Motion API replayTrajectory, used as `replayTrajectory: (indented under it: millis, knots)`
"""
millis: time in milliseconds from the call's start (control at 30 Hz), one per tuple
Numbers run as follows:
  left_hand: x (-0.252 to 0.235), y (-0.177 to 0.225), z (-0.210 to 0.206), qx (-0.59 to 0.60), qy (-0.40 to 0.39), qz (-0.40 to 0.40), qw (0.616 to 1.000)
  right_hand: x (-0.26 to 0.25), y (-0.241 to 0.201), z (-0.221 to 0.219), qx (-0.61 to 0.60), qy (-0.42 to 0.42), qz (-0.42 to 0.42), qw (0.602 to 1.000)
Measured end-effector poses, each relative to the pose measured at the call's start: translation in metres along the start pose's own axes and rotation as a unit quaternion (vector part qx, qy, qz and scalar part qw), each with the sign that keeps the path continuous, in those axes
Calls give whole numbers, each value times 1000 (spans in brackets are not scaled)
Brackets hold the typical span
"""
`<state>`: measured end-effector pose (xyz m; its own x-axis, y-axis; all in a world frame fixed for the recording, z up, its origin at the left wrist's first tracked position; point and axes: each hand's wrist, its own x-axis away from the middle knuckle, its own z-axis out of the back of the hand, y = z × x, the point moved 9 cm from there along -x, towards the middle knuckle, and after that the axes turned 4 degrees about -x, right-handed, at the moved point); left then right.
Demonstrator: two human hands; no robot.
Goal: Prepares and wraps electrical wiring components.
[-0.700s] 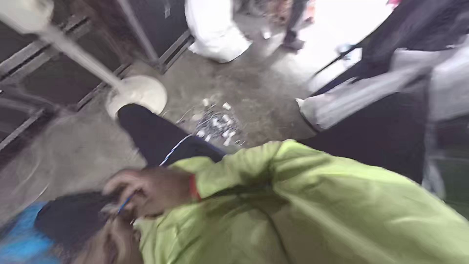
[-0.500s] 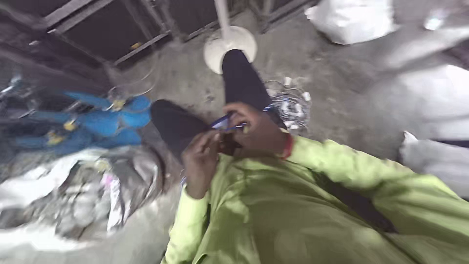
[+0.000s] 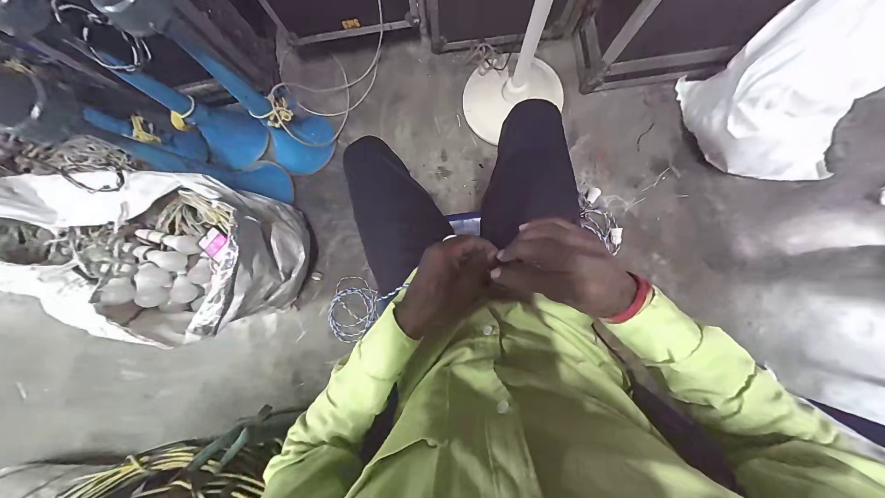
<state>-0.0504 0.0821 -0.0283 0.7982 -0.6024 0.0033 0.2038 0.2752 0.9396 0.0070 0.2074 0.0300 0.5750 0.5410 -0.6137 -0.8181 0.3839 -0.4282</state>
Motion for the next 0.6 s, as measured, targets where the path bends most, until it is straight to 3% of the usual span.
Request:
replayTrajectory:
  millis: [67, 133, 200, 300, 400, 500, 600]
  knots:
    - [-1, 3, -4, 49, -9, -19, 999, 6, 6, 13, -63, 111, -46, 991]
    - [-3, 14, -3, 44, 0, -84, 996, 14, 23, 24, -121, 213, -159, 956]
    - [0, 23, -6, 21, 5, -150, 988, 20, 37, 24, -187, 248, -259, 915]
    - [3, 22, -8, 8, -7, -180, 984, 19, 49, 14, -191, 196, -354, 894]
    - [4, 24, -8, 21, -23, -185, 982, 18, 50, 12, -147, 151, -392, 895]
    - [5, 31, -8, -45, 27, -193, 980, 19, 51, 11, -118, 154, -406, 893]
    - [9, 36, -12, -142, 79, -213, 963, 32, 62, 1, -116, 155, -478, 857]
